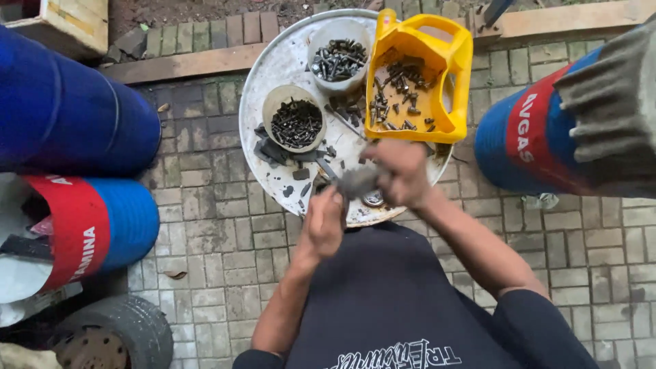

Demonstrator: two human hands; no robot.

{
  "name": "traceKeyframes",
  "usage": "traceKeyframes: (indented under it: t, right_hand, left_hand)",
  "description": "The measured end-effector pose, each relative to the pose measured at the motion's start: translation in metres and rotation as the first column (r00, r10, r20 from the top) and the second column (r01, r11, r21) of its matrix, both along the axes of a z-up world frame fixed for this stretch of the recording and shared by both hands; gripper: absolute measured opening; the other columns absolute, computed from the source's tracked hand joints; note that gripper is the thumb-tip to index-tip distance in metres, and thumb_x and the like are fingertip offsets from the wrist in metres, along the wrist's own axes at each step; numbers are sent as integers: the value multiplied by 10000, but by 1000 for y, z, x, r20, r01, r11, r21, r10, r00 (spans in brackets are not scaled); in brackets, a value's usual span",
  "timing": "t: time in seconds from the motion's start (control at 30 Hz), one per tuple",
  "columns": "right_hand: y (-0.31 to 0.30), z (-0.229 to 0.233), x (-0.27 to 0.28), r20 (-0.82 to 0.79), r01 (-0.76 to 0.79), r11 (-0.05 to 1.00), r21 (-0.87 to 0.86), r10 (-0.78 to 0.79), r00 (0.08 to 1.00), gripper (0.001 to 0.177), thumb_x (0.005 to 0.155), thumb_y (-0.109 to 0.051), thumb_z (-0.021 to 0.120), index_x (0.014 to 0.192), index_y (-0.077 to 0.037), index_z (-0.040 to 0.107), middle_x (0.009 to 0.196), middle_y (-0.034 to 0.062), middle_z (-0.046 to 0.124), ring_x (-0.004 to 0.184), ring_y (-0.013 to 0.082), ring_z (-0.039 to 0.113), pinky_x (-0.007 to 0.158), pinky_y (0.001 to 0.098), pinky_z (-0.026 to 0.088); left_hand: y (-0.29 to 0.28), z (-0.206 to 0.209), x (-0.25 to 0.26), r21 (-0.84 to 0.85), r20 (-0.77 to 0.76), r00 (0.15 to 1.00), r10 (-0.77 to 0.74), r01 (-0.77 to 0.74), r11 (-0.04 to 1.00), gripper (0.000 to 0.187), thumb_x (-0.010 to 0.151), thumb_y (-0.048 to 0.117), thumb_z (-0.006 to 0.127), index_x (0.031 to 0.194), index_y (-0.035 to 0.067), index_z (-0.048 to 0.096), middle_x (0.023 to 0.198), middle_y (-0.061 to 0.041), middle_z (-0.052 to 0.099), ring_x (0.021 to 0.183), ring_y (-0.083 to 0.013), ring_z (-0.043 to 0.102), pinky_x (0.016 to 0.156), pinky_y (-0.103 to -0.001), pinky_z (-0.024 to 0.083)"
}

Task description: The person cleans small metal parts using a wire brush and a rag. They pick up individual pieces from a yellow container and a white bowl, scrub them with the brush, and wipe them with the rag. The person also uses a small tool to clean the inside of a cylindrical metal part.

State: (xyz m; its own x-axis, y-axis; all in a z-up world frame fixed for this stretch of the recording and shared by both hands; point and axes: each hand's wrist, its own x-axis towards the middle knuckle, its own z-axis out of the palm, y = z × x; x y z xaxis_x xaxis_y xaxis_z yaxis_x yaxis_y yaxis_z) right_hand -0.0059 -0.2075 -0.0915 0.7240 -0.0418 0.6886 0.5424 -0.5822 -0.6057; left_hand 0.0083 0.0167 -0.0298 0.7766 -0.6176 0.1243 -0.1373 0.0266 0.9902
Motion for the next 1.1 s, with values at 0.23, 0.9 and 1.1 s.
traceKeyframes:
  t: [0.23, 0.9, 1.1]
  right_hand:
    - [-39, -38, 11, -196, 228, 973, -26, -228, 954, 640, 1088, -620, 373, 1059, -131, 784, 727, 63, 590, 669, 333, 645, 671, 378, 541]
    - [101, -111, 11, -552, 96, 880, -464, -372, 746, 703, 870, -420, 786, 1426, -39, 588, 1142, 173, 541, 1106, 381, 535, 903, 505, 458]
    - [102, -157, 28, -639, 39, 990, -138, -119, 760, 156, 848, -314, 791, 932, -188, 751, 909, 70, 578, 960, 323, 583, 893, 472, 487]
  left_hand:
    - [18, 39, -29, -68, -401, 916, -31, 4, 998, 373, 1044, 217, 323, 733, 129, 509, 486, 28, 381, 354, -78, 392, 331, -241, 356]
    - [52, 16, -2, 574, 153, 974, 168, -226, 787, 299, 1026, 207, 540, 856, 23, 702, 511, -169, 570, 431, -236, 557, 441, -336, 416]
    - [52, 32, 9, 525, 118, 965, 233, -260, 810, 235, 977, 204, 613, 1020, 26, 761, 578, -169, 650, 504, -251, 631, 462, -355, 483]
